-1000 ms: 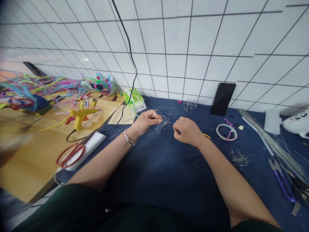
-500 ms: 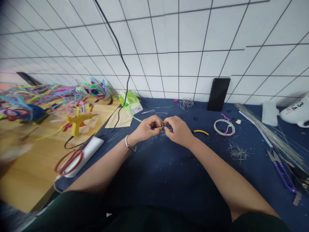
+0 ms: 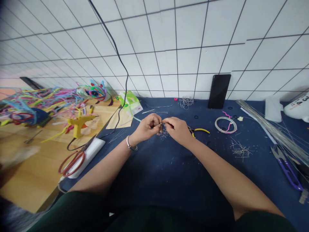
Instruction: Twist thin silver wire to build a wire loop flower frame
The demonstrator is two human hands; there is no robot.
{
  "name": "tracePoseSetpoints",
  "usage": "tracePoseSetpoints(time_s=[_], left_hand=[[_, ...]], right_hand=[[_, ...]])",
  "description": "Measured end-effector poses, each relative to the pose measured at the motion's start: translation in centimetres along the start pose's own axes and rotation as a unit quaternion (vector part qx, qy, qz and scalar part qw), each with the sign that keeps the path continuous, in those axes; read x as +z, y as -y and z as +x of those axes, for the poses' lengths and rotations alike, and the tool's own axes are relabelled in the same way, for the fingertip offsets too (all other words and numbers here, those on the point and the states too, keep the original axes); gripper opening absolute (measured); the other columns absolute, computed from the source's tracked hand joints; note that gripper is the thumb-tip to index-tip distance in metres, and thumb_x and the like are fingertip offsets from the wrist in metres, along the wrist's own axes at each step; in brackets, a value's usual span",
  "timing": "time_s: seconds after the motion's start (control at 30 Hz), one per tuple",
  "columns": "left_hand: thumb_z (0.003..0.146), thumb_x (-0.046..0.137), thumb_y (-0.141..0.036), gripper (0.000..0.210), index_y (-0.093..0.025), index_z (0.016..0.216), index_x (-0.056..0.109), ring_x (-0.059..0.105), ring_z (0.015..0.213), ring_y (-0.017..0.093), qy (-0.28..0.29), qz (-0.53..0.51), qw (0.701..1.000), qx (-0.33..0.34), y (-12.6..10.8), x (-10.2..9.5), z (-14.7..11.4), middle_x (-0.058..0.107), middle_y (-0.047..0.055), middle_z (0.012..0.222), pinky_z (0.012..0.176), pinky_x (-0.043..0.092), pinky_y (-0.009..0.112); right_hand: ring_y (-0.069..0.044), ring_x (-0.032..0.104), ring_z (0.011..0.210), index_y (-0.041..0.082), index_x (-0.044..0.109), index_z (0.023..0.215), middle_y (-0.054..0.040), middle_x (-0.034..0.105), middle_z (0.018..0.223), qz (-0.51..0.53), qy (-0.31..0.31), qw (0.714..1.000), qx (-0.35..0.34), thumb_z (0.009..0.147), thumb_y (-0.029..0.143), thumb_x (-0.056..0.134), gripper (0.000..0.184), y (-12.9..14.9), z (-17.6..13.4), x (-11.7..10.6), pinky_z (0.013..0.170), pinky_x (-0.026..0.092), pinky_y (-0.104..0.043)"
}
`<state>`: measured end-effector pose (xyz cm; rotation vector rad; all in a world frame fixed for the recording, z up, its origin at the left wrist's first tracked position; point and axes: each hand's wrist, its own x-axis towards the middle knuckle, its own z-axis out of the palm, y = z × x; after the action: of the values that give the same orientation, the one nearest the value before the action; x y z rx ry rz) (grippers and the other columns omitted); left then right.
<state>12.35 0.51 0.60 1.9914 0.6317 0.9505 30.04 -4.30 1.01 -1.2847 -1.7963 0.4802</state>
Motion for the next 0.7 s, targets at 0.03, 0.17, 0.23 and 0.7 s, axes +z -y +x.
tracePoseSetpoints(time_s=[0.03, 0.17, 0.23, 0.7], left_hand=[[0.074, 0.054, -0.005, 0.019, -0.018, 0.074, 0.040, 0.056, 0.061, 0.005, -0.007, 0.002, 1.000, -0.002, 0.0, 0.0, 0.0, 0.052, 0.001, 0.089, 0.052, 0.042, 0.018], [0.073, 0.057, -0.006, 0.020, -0.018, 0.071, 0.041, 0.053, 0.060, 0.004, -0.034, 0.006, 0.999, 0.006, 0.0, 0.0, -0.2, 0.053, 0.002, 0.090, 0.050, 0.042, 0.017], [0.074, 0.057, -0.007, 0.019, -0.017, 0.071, 0.041, 0.054, 0.058, 0.004, -0.033, -0.005, 0.999, 0.013, 0.0, 0.1, -0.2, 0.053, 0.002, 0.091, 0.048, 0.042, 0.017], [0.083, 0.062, -0.025, 0.017, -0.014, 0.072, 0.053, 0.059, 0.055, 0.003, -0.025, -0.045, 0.999, -0.002, -0.5, -0.1, -0.4, 0.061, 0.006, 0.095, 0.049, 0.049, 0.017]], right_hand=[[-0.014, 0.062, 0.079, 0.021, 0.070, 0.093, -0.0019, 0.070, 0.087, 0.005, 0.001, 1.000, 0.006, 0.082, 0.017, 0.051, 0.022, 0.0, 0.0, 0.0, 0.073, 0.046, -0.027], [-0.015, 0.063, 0.080, 0.022, 0.070, 0.094, -0.0013, 0.071, 0.089, 0.037, 0.016, 0.999, 0.023, 0.081, 0.019, 0.053, 0.021, 0.1, -0.1, -0.2, 0.073, 0.046, -0.027], [-0.014, 0.063, 0.078, 0.022, 0.070, 0.092, -0.0012, 0.071, 0.086, 0.049, 0.021, 0.998, 0.023, 0.082, 0.021, 0.054, 0.020, 0.1, -0.1, -0.2, 0.072, 0.045, -0.026], [-0.011, 0.053, 0.060, 0.018, 0.071, 0.084, 0.0001, 0.063, 0.066, 0.160, 0.073, 0.980, 0.095, 0.078, 0.031, 0.059, 0.019, 0.4, 0.1, -1.2, 0.057, 0.040, -0.025]])
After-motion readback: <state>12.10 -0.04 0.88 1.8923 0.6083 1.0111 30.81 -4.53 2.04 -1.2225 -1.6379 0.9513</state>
